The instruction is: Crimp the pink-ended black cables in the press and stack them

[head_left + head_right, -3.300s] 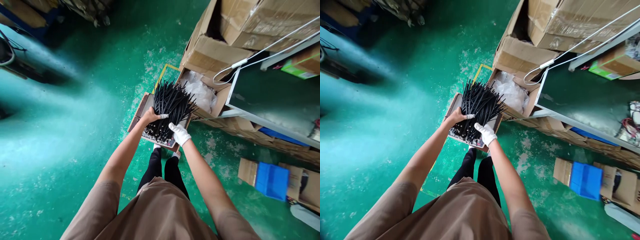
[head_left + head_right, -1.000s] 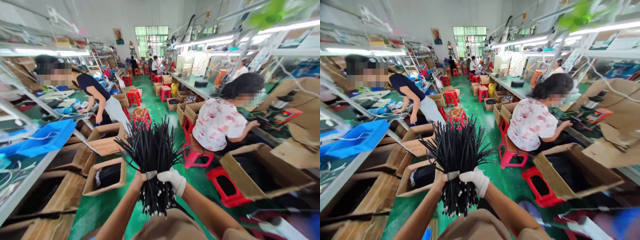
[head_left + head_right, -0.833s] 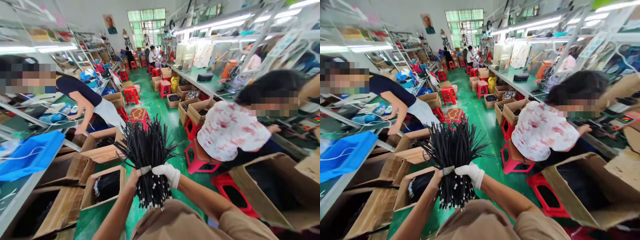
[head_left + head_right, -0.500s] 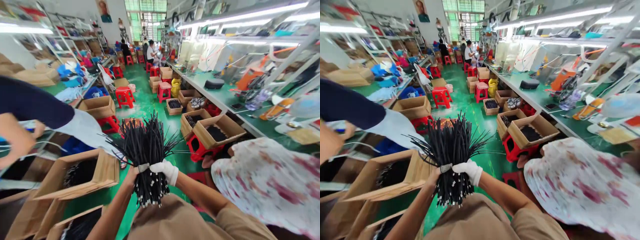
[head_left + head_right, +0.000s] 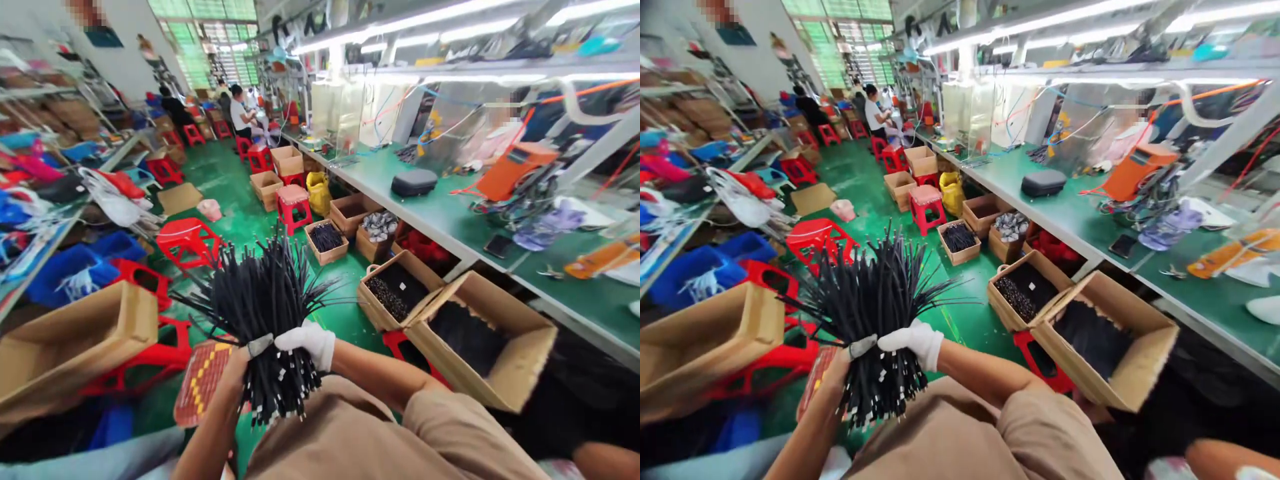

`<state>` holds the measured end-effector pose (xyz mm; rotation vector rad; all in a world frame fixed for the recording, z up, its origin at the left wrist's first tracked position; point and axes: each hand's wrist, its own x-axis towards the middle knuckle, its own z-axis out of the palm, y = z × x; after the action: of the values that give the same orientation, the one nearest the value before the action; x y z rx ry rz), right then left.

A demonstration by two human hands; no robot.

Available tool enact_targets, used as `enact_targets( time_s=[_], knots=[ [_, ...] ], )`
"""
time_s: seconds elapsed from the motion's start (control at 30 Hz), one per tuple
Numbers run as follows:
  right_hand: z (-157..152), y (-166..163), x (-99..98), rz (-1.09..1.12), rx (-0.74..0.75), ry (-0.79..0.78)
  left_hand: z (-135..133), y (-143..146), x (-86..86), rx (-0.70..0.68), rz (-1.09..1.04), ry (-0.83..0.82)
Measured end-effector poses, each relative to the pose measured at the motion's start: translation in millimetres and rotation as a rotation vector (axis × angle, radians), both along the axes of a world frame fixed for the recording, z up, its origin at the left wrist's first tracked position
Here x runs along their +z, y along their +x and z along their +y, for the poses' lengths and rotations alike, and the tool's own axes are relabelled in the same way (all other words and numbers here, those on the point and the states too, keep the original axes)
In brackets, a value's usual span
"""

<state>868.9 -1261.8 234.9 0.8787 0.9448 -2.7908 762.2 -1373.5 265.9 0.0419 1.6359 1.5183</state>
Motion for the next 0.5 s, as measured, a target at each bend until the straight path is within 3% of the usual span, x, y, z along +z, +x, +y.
enact_targets(
  time_s=[0.13, 0.27, 0.4, 0.5],
  knots=[
    [86, -93, 10.5, -0.001, 0.044, 0.005, 79, -92, 1.0, 0.087, 0.061, -0.074],
    [170, -180, 14.6, -0.038, 0.02, 0.044, 157, -188, -20.6, 0.157, 0.068, -0.099],
    [260, -266, 7.7, -0.058, 0.048, 0.077, 250, -278, -37.1, 0.096, 0.054, -0.035],
    [325, -324, 4.9, -0.017, 0.025, 0.064, 323, -340, -28.5, -0.006, 0.026, 0.009]
  ],
)
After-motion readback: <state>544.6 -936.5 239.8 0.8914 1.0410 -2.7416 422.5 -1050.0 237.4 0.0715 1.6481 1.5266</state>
